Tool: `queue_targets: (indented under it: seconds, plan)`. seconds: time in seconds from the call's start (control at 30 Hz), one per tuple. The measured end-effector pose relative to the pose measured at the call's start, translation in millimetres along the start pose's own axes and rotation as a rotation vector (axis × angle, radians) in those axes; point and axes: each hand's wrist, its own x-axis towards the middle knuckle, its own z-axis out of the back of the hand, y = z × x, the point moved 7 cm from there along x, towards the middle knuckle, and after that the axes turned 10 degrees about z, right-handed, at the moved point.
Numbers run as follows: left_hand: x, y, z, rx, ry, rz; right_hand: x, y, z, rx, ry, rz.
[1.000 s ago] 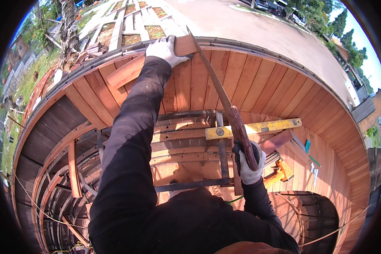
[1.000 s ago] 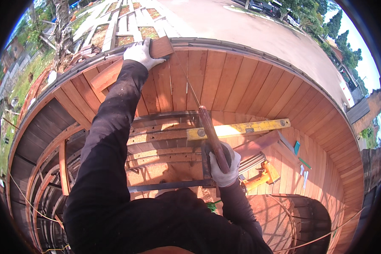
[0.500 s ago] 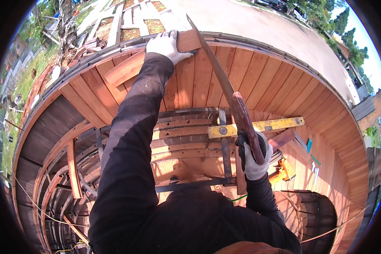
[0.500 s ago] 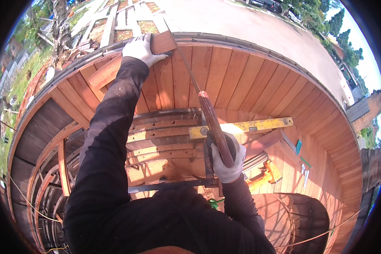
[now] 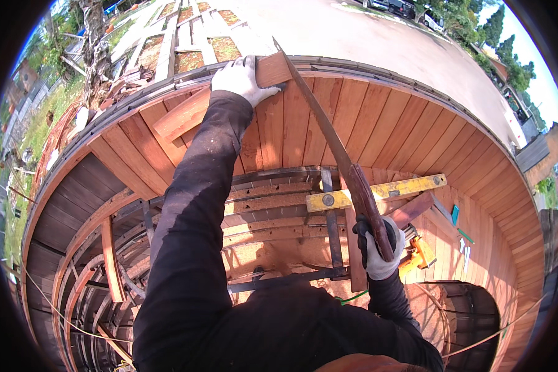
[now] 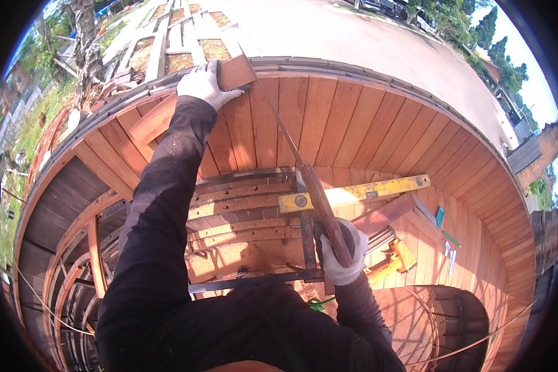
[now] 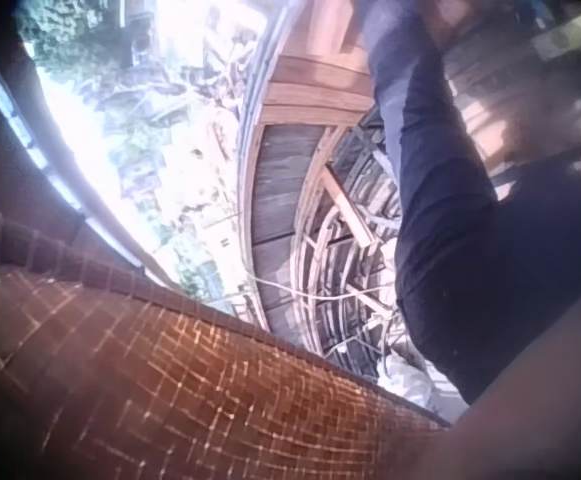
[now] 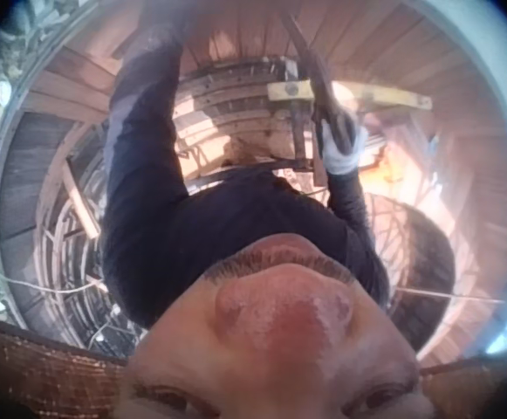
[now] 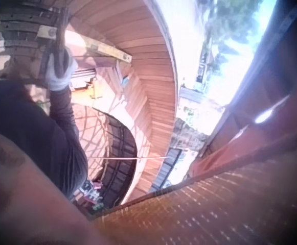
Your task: The person installs wooden siding on a curved roof structure. They use a hand saw to trim a plank to fit the curve, then use a nail gun to fasten it. They also use a level to check alignment and a hammer to adjust the fit.
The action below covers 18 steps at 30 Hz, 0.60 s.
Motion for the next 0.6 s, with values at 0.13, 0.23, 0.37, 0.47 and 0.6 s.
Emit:
queue_targets:
  seconds: [0.13, 0.23, 0.37, 0.47, 0.6]
  plan:
    - [3.7, 2.3, -2.3, -0.004, -0.047, -0.01, 3.6, 3.1, -0.6, -0.084, 0.12, 0.028]
    - [2.9, -1.1, -1.7, -0.037, -0.027, -0.001, 59.1, -15.8, -30.3, 0.051, -0.02, -0.017]
    - [0.7, 8.4, 2.9, -0.078, -0.03, 0.062, 61.1, 10.8, -21.3, 0.044, -0.012, 0.05]
    - [3.2, 7.8, 3.6, -0.076, -0.048, 0.055, 19.3, 16.9, 11.9, -0.051, 0.068, 0.003]
    - [0.8, 0.1, -1.0, -0.081, -0.066, -0.005, 38.5, 12.5, 3.9, -0.035, 0.045, 0.044]
